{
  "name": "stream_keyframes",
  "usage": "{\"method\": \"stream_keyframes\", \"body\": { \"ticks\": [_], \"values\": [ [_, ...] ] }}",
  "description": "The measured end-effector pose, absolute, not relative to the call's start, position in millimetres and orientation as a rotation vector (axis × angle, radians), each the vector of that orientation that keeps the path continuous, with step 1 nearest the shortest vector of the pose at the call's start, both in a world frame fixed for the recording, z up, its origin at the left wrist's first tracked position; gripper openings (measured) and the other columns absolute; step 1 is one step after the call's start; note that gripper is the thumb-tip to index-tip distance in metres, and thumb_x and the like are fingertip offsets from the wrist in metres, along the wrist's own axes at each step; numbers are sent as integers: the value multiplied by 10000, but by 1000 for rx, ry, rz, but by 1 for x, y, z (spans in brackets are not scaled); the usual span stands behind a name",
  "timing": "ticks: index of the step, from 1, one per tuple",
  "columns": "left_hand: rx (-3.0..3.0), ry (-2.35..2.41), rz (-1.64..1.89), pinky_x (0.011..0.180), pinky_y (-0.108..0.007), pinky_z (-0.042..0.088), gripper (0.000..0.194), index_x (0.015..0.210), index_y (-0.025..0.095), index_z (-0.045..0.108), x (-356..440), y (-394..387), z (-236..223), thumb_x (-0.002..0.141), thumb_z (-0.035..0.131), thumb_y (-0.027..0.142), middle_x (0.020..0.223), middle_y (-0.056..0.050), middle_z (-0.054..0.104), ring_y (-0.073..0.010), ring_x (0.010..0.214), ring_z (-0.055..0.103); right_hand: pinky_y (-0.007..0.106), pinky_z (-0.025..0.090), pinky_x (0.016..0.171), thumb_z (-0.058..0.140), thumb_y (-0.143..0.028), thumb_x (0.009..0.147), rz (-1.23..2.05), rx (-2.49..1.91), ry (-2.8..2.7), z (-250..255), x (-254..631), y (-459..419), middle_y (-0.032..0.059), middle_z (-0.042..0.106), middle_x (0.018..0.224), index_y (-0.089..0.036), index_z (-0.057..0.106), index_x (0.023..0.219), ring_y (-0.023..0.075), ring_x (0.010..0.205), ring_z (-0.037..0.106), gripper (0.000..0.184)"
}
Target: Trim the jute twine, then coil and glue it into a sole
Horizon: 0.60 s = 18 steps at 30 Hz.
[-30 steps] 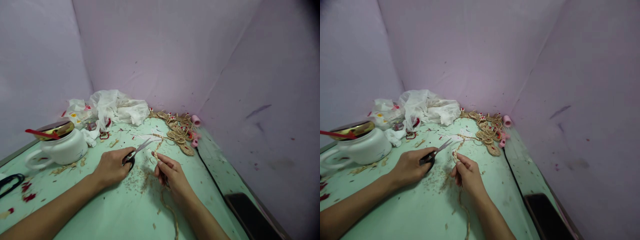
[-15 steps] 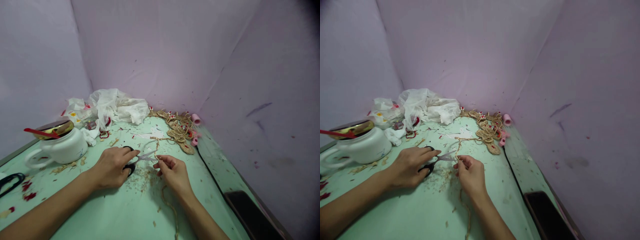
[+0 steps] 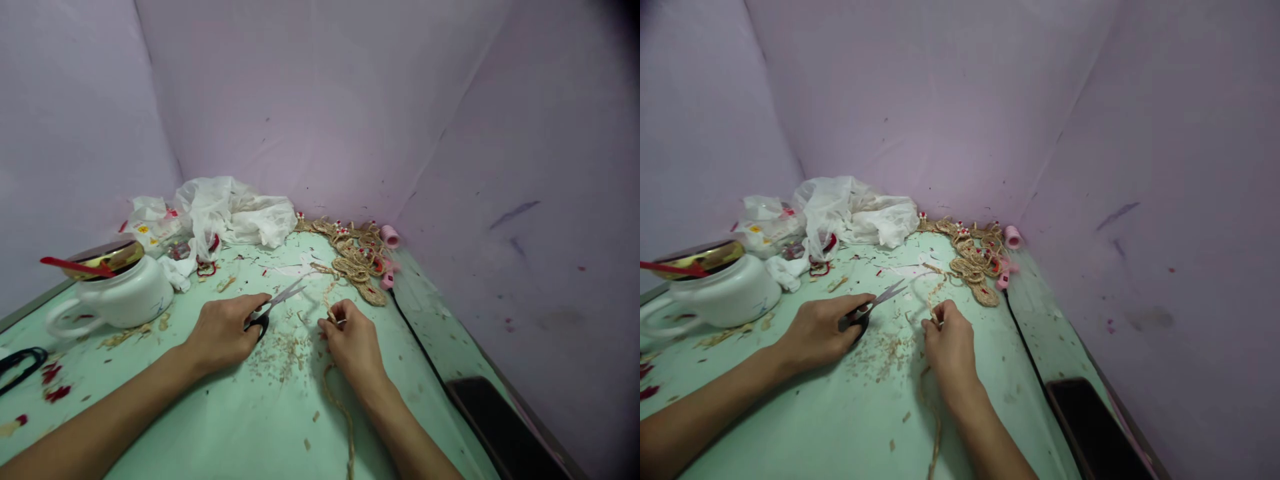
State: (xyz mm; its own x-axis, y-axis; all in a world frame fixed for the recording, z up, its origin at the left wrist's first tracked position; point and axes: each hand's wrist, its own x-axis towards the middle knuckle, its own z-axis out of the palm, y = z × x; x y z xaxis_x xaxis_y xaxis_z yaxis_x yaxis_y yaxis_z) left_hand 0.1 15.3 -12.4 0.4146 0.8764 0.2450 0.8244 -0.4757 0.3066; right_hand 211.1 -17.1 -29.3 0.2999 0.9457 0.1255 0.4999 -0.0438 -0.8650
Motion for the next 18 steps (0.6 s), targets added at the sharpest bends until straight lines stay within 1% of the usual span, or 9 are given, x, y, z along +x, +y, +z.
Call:
{"method": "stream_keyframes", "body": {
  "ticks": [1, 3, 5, 7, 9, 12, 14, 18],
  "values": [
    [2524, 1527, 566, 749, -288, 446, 428, 1113, 264, 551, 0, 15, -13, 702, 449, 208, 1021, 5, 668, -194, 913, 614, 248, 374, 439, 599, -242, 683, 590, -1668, -1337, -29, 212, -18, -19, 549, 568, -218, 497, 666, 146, 471, 529, 106],
    [2523, 1531, 576, 754, -285, 446, 430, 1112, 271, 551, 0, 15, -15, 697, 453, 209, 1021, 7, 668, -195, 921, 611, 264, 387, 467, 597, -285, 705, 555, -1628, -1324, -28, 213, -18, -22, 550, 554, -217, 530, 747, 159, 477, 534, 105],
    [2521, 1531, 585, 752, -280, 444, 428, 1107, 279, 552, 0, 16, -16, 696, 454, 208, 1012, 11, 671, -193, 916, 611, 271, 402, 501, 603, -315, 717, 519, -1583, -1285, -27, 213, -19, -12, 581, 587, -206, 540, 878, 174, 513, 564, 204],
    [2517, 1527, 589, 735, -273, 443, 425, 1100, 286, 554, 1, 16, -16, 696, 451, 203, 995, 19, 674, -188, 897, 616, 273, 411, 525, 587, -342, 741, 466, -1558, -1260, -27, 213, -20, 17, 622, 664, -198, 536, 935, 182, 557, 594, 247],
    [2515, 1519, 579, 707, -269, 442, 419, 1094, 287, 558, 1, 16, -16, 698, 448, 202, 971, 25, 678, -185, 872, 621, 273, 414, 531, 546, -357, 774, 398, -1564, -1280, -28, 214, -20, 40, 636, 700, -195, 552, 884, 185, 578, 607, 195],
    [2525, 1517, 566, 695, -274, 436, 406, 1087, 280, 560, 2, 15, -16, 706, 444, 206, 962, 23, 679, -188, 868, 620, 268, 417, 491, 500, -346, 800, 385, -1600, -1290, -28, 216, -18, 39, 624, 654, -197, 561, 790, 177, 537, 601, 161],
    [2528, 1511, 564, 704, -274, 435, 404, 1089, 277, 557, 2, 15, -17, 709, 442, 204, 978, 19, 675, -188, 882, 616, 257, 422, 429, 497, -340, 797, 559, -1609, -1169, -27, 216, -15, 41, 631, 662, -193, 552, 750, 156, 471, 585, 164],
    [2574, 1483, 544, 725, -277, 435, 430, 1123, 269, 530, 2, 14, -19, 705, 451, 201, 1008, 3, 664, -190, 897, 609, 201, 415, 331, 502, -262, 798, 1201, -1454, -774, -20, 210, -11, 50, 658, 657, -155, 544, 744, 98, 372, 540, 127]
  ]
}}
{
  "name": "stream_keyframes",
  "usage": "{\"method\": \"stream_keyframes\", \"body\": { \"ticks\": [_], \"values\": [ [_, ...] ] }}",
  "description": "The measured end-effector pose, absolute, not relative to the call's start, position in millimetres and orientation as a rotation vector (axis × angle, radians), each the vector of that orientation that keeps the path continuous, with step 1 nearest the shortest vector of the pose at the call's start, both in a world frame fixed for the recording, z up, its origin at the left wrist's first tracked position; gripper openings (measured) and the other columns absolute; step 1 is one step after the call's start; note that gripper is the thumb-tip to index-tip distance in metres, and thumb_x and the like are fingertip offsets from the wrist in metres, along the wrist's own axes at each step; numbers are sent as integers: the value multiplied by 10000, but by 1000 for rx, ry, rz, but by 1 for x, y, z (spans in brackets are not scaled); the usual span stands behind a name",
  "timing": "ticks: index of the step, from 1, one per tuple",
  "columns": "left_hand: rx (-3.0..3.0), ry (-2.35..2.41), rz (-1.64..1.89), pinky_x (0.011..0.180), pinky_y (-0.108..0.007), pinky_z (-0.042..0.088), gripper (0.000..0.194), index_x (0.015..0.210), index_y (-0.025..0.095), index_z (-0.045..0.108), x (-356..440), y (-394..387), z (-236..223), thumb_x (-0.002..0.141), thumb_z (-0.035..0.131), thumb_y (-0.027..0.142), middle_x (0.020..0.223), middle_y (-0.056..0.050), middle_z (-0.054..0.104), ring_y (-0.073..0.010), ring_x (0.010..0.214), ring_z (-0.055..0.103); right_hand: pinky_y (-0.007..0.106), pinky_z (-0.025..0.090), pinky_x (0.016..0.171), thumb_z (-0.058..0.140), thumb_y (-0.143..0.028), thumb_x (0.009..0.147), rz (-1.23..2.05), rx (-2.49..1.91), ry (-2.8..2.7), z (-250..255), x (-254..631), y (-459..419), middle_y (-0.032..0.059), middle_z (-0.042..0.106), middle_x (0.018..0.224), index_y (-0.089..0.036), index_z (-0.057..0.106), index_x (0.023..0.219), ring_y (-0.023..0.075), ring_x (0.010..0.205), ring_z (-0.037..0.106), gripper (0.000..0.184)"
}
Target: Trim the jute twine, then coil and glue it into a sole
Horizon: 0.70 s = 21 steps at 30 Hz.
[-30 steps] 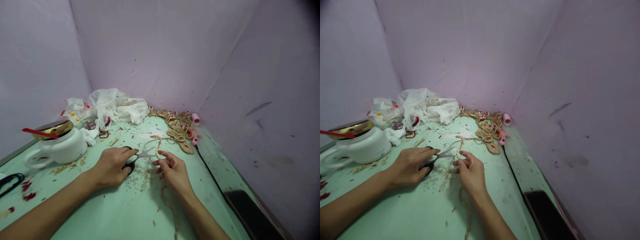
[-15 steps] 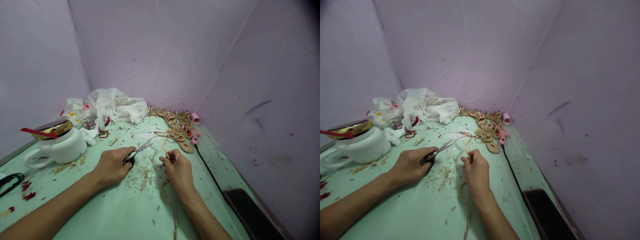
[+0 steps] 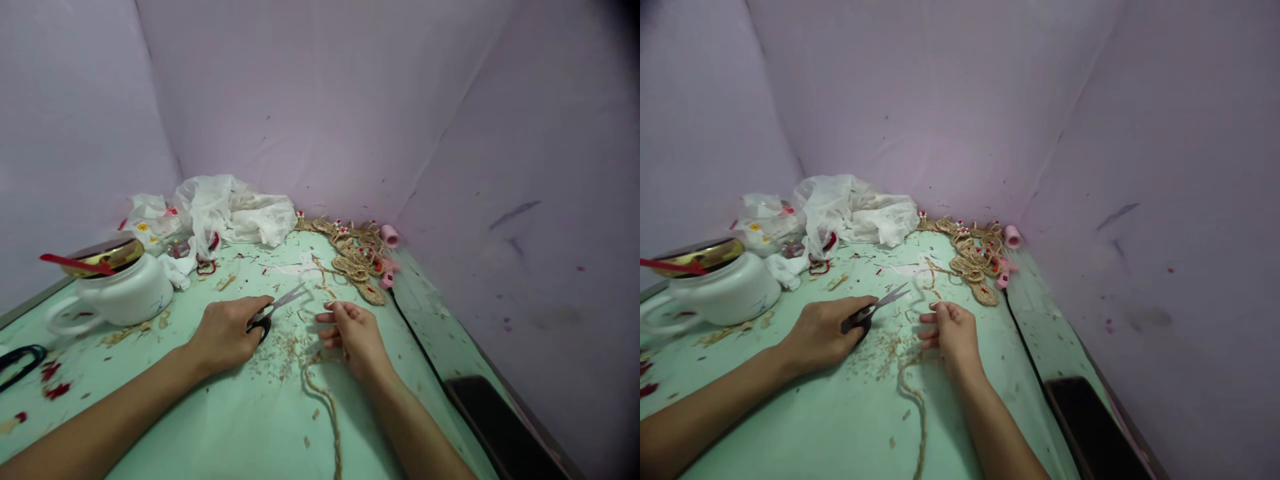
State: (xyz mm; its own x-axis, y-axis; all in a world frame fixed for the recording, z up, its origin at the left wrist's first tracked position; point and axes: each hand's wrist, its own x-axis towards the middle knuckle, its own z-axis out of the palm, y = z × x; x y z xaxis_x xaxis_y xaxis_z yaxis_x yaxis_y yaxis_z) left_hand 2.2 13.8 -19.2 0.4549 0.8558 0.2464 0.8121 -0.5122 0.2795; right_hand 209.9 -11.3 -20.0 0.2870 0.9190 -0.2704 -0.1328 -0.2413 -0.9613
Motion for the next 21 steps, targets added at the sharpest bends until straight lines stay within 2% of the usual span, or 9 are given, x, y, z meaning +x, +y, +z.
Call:
{"method": "stream_keyframes", "body": {
  "ticks": [3, 7, 14, 21],
  "values": [
    [2705, 1428, 494, 690, -287, 432, 450, 1152, 256, 506, 3, 13, -20, 709, 455, 196, 987, -21, 659, -197, 847, 612, 153, 398, 316, 551, -212, 778, 1521, -1262, -675, -12, 204, -15, 60, 672, 644, -127, 569, 796, 67, 352, 520, 88],
    [2867, 1297, 490, 636, -306, 426, 430, 1137, 211, 518, 2, 12, -20, 713, 452, 187, 918, -49, 653, -205, 777, 607, 135, 361, 269, 596, -230, 748, 1674, -1129, -705, -6, 201, -22, 29, 660, 611, -131, 599, 854, 53, 309, 477, 144],
    [2957, 1270, 519, 610, -321, 421, 416, 1136, 193, 521, -2, 17, -23, 730, 433, 172, 898, -53, 652, -205, 731, 605, 109, 228, 220, 643, -299, 699, 1667, -1002, -681, -2, 203, -22, -61, 542, 453, -132, 605, 875, 9, 245, 263, 246],
    [2984, 1269, 571, 569, -317, 424, 428, 1161, 197, 505, -3, 14, -24, 742, 424, 161, 842, -35, 657, -201, 679, 611, 129, 281, 220, 659, -362, 675, 1595, -1012, -789, -8, 199, -23, -38, 590, 499, -130, 599, 832, 18, 244, 312, 286]
  ]
}}
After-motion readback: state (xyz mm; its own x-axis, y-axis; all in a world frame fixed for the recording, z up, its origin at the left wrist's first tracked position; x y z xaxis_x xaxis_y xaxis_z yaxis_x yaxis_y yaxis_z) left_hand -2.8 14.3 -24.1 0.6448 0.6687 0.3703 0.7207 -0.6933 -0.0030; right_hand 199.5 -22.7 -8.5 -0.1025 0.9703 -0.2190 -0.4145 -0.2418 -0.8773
